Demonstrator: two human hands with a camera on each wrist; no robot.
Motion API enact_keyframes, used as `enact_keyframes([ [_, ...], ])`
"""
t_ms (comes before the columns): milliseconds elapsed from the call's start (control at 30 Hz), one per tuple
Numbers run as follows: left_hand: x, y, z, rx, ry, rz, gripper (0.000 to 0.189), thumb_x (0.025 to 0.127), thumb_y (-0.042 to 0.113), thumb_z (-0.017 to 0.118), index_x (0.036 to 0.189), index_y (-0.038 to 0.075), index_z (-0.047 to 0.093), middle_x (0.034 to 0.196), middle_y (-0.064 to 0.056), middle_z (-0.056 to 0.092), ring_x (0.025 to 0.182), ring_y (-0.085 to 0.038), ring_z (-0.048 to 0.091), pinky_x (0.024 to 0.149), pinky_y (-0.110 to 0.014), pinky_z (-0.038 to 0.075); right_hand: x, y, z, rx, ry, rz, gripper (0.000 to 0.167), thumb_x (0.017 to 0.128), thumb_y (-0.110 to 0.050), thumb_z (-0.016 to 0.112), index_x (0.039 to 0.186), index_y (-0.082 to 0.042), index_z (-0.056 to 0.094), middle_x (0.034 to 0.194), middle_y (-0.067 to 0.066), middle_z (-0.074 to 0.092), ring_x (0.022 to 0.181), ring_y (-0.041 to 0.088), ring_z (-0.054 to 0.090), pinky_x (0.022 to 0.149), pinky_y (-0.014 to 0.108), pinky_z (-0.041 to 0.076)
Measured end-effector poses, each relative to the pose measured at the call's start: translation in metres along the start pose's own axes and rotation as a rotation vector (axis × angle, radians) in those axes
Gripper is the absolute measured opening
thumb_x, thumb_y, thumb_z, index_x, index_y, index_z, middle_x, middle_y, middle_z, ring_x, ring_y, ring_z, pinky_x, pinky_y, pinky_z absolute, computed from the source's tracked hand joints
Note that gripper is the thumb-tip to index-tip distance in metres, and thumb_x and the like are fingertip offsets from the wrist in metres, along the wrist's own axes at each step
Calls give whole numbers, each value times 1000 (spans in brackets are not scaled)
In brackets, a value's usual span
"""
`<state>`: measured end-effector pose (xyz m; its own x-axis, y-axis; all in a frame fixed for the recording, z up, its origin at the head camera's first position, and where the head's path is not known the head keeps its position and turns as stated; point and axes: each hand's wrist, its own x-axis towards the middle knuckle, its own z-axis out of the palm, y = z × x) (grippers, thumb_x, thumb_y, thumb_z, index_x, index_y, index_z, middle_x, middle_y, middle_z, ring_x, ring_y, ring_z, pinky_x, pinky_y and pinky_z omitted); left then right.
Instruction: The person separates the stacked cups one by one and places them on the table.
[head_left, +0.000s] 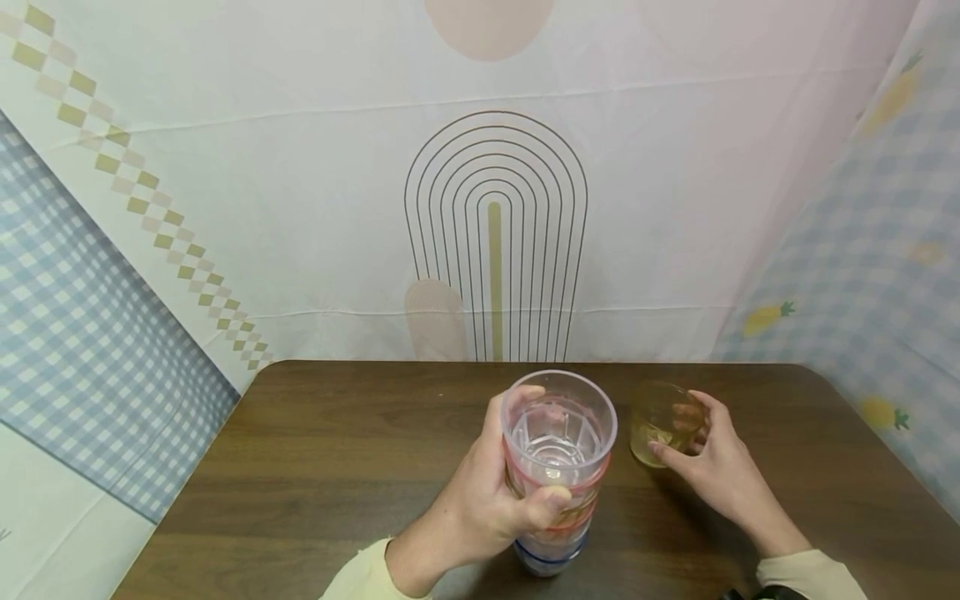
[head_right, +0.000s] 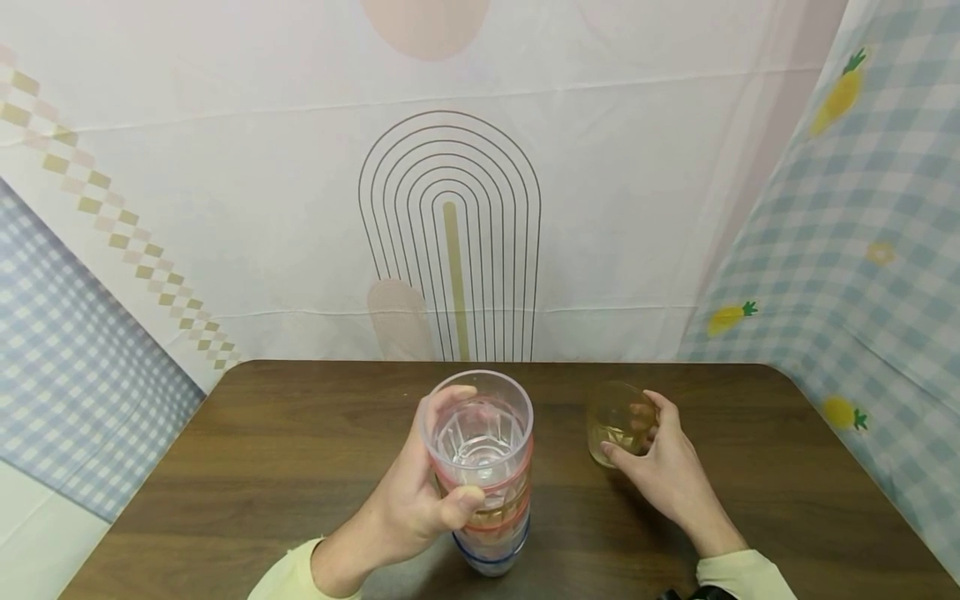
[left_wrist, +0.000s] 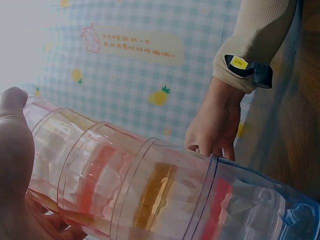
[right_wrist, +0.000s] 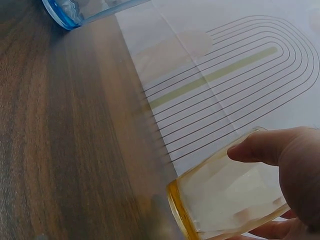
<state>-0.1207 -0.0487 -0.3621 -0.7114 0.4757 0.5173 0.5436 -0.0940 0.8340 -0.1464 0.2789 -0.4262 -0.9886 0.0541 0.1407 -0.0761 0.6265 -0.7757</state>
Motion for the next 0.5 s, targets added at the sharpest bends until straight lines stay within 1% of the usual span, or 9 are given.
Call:
enact_keyframes([
  [67, 0, 0, 0, 3, 1, 0, 80, 96, 47, 78, 155, 18, 34, 139, -13, 66, 125, -19, 68, 112, -36, 56, 1, 1, 0, 25, -7, 16, 94, 97, -15, 81, 161, 11, 16, 150, 38, 49, 129, 57, 60, 88, 13, 54],
  [133, 0, 0, 0, 4, -1, 2, 80, 96, 47, 78, 155, 17, 34, 140, -14, 66, 126, -20, 68, 112, -36, 56, 1, 1, -1, 32, 7, 21, 86, 100, -12, 77, 159, 11, 19, 148, 39, 50, 130, 59, 59, 89, 14, 57],
  [200, 1, -1, 0, 2, -1, 4, 80, 96, 46, 78, 155, 17, 34, 140, -14, 65, 126, -20, 68, 112, -37, 57, 2, 0, -2, 28, 32, 17, 79, 102, -10, 73, 157, 12, 21, 146, 38, 50, 130, 60, 59, 89, 10, 55],
  [300, 1, -1, -1, 2, -1, 2, 80, 95, 45, 79, 155, 17, 35, 140, -14, 65, 125, -20, 68, 112, -38, 57, 3, -1, -3, -1, 83, -2, 74, 102, -9, 71, 156, 11, 25, 144, 36, 54, 128, 57, 61, 85, 0, 46],
  [400, 1, 0, -1, 3, -1, -6, 80, 94, 42, 80, 155, 17, 35, 139, -13, 66, 125, -19, 68, 112, -37, 57, 2, -1, -4, -5, 100, -19, 72, 102, -7, 70, 156, 11, 25, 144, 36, 54, 126, 57, 61, 83, -4, 42],
  [500, 1, 0, 0, -1, -5, -6, 80, 93, 39, 80, 155, 17, 35, 140, -13, 66, 125, -20, 68, 112, -37, 57, 2, -1, -4, 7, 90, -30, 72, 102, -6, 70, 156, 11, 26, 145, 36, 53, 127, 58, 61, 83, -5, 41],
])
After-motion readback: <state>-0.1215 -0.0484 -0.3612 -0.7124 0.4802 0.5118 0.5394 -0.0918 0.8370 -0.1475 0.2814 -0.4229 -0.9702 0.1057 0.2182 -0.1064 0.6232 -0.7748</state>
